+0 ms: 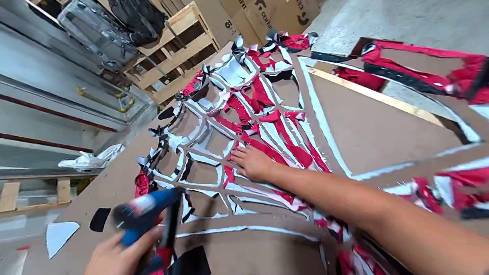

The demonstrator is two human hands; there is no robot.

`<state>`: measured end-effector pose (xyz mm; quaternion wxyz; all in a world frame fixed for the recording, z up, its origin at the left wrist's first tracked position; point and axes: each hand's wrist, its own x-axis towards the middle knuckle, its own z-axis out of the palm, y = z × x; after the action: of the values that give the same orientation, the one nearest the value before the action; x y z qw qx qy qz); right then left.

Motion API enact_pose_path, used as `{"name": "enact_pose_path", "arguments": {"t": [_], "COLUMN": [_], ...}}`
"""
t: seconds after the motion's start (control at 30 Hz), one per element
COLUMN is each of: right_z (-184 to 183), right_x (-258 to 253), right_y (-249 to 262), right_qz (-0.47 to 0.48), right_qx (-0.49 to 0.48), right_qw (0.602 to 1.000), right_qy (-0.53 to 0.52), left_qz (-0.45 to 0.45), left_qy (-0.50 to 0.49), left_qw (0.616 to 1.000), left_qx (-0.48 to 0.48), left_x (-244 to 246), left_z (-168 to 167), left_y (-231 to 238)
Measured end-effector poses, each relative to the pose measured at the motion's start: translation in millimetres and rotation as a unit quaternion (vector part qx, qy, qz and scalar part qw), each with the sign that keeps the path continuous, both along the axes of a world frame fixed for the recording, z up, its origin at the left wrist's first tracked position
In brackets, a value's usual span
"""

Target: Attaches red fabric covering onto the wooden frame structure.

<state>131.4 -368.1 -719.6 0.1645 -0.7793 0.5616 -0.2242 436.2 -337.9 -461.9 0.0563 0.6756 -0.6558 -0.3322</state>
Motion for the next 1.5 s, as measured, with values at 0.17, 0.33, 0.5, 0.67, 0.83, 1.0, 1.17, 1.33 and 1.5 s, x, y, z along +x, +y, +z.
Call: {"name": "enact_pose_path", "arguments": {"t": [0.17, 0.33, 0.5, 0.67, 0.83, 1.0, 1.17, 1.33, 1.5], "right_z": [-20.6, -19.2, -21.3, -25.7, -30.2, -31.4, -28.2, -27.0, -25.4], "right_x": [1.0, 1.1, 2.3, 3.1, 1.8, 2.4, 1.4, 2.2, 0.9], "right_y": [2.3, -1.4, -1.4, -1.4, 3.1, 3.6, 4.1, 3.9, 4.7], "right_qz": [0.001, 0.001, -0.006, -0.014, -0.042, -0.048, -0.053, -0.055, -0.059], "right_qx": [0.018, 0.04, 0.035, 0.009, -0.059, -0.069, -0.064, -0.051, -0.052], "right_qw": [1.0, 0.999, 0.999, 1.0, 0.996, 0.995, 0.996, 0.996, 0.995], "right_qy": [0.005, -0.003, 0.006, 0.009, -0.049, -0.047, -0.042, -0.049, -0.058], "left_qz": [-0.056, -0.106, -0.108, -0.126, -0.137, -0.149, -0.129, -0.139, -0.107], "left_qy": [-0.091, -0.111, -0.085, -0.088, -0.092, -0.114, -0.12, -0.132, -0.112], "left_qw": [0.994, 0.987, 0.99, 0.988, 0.986, 0.981, 0.982, 0.98, 0.987], "left_qx": [0.011, 0.043, 0.044, 0.033, 0.034, 0.048, 0.068, 0.054, 0.04], "left_x": [-79.1, -82.8, -75.7, -71.8, -71.6, -78.7, -83.8, -95.6, -106.3], "left_z": [-96.5, -136.0, -145.3, -146.2, -145.5, -144.3, -143.1, -143.0, -144.9], "left_y": [-97.5, -132.3, -136.3, -140.5, -144.6, -146.1, -145.6, -142.6, -136.7]}}
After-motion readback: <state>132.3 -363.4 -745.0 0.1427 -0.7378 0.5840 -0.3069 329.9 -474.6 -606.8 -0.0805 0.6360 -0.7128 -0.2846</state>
